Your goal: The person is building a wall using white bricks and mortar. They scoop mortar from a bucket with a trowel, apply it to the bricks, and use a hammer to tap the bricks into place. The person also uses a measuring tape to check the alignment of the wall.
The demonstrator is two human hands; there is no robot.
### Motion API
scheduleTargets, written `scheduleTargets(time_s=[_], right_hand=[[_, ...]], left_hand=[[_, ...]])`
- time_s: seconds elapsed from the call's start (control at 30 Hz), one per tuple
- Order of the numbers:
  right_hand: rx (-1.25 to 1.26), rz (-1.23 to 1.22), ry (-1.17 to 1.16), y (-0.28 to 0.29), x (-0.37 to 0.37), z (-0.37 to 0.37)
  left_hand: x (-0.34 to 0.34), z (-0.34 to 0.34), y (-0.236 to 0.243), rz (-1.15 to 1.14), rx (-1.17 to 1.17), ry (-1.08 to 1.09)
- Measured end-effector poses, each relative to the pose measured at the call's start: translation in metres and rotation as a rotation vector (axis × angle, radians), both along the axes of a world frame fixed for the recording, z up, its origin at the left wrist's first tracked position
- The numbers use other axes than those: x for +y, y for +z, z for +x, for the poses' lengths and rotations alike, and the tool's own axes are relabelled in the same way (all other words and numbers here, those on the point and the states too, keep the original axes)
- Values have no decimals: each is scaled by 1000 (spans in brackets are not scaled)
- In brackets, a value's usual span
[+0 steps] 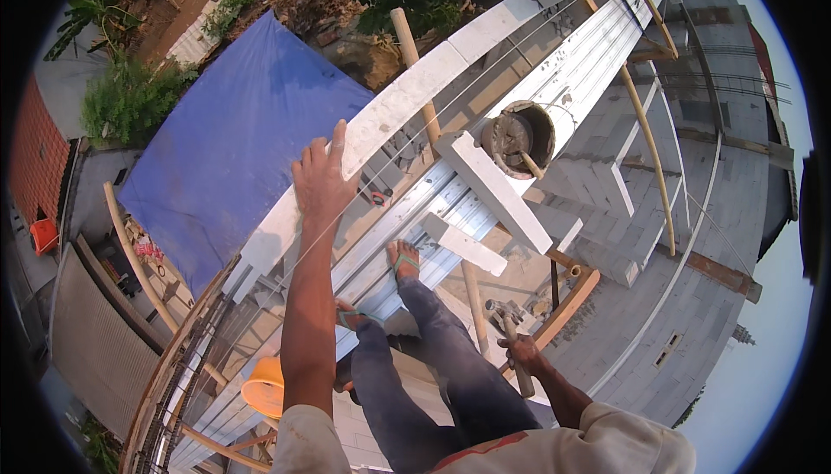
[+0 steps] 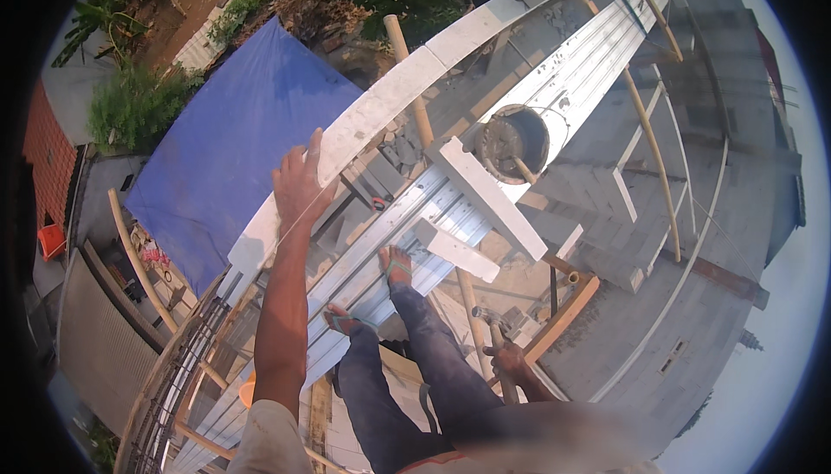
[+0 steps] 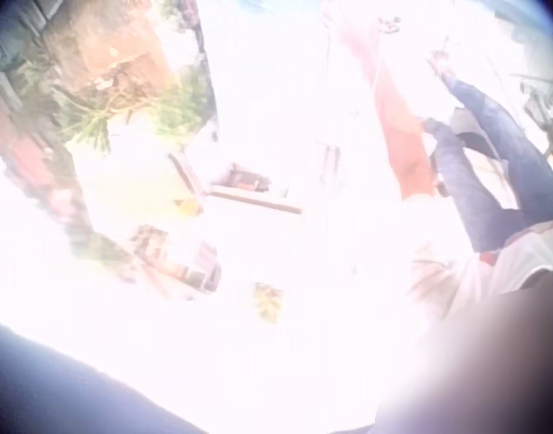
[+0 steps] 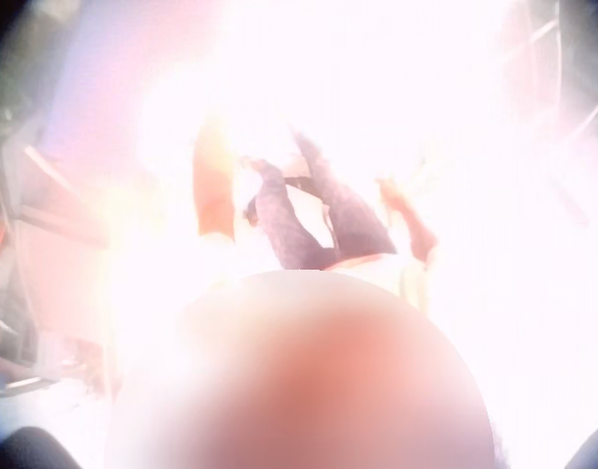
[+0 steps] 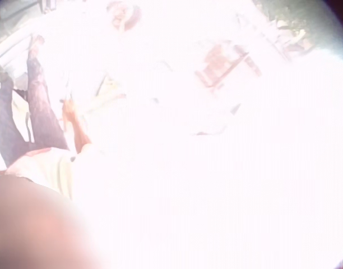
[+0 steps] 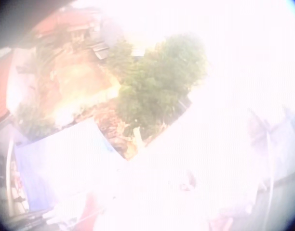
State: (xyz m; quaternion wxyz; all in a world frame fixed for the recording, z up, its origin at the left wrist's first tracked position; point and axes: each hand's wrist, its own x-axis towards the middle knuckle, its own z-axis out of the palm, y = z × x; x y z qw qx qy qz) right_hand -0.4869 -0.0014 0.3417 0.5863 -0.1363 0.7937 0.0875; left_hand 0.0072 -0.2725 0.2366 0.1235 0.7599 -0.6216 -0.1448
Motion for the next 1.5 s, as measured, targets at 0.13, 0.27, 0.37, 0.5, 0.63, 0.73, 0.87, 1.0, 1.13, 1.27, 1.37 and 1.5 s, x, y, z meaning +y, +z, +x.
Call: scheduleTargets(time_s=[0.13,0.27,0.37,0.5,0.63,0.73,0.87,1.0,1.13,1.27,1.37,1.5], right_hand=[[31,89,52,-15,3,10],[-66,14,39,-39,-2,15],[-99,-69,-3,-77,-18,24],[-24,-287,220,-126,-74,44],[38,-389,428,-220,-117,36],[35,-425,456,-259,-138,14],[-22,-501,419,-265,-149,-6],[-11,-487,364,-270,-174,-6],[30,-604,652,-352,-208,-22],[40,-725,1025,-431,-227,-20],[43,-800,1113,-476,-225,-26],[32,-868,1140,-507,-214,-34]], left_hand=[[-1,0,-2,-8,10,-14],[1,3,-8,-143,58,-63],[5,7,-7,-235,117,-122],[22,4,2,-377,60,-171],[74,-36,-9,-440,180,-331],[136,-61,-51,-167,391,-394],[222,-54,-144,257,520,-301],[260,-36,-210,527,511,-347],[246,-23,-259,446,572,-466],[226,-11,-297,229,301,-728],[207,-7,-286,155,266,-794],[198,0,-290,283,179,-751]])
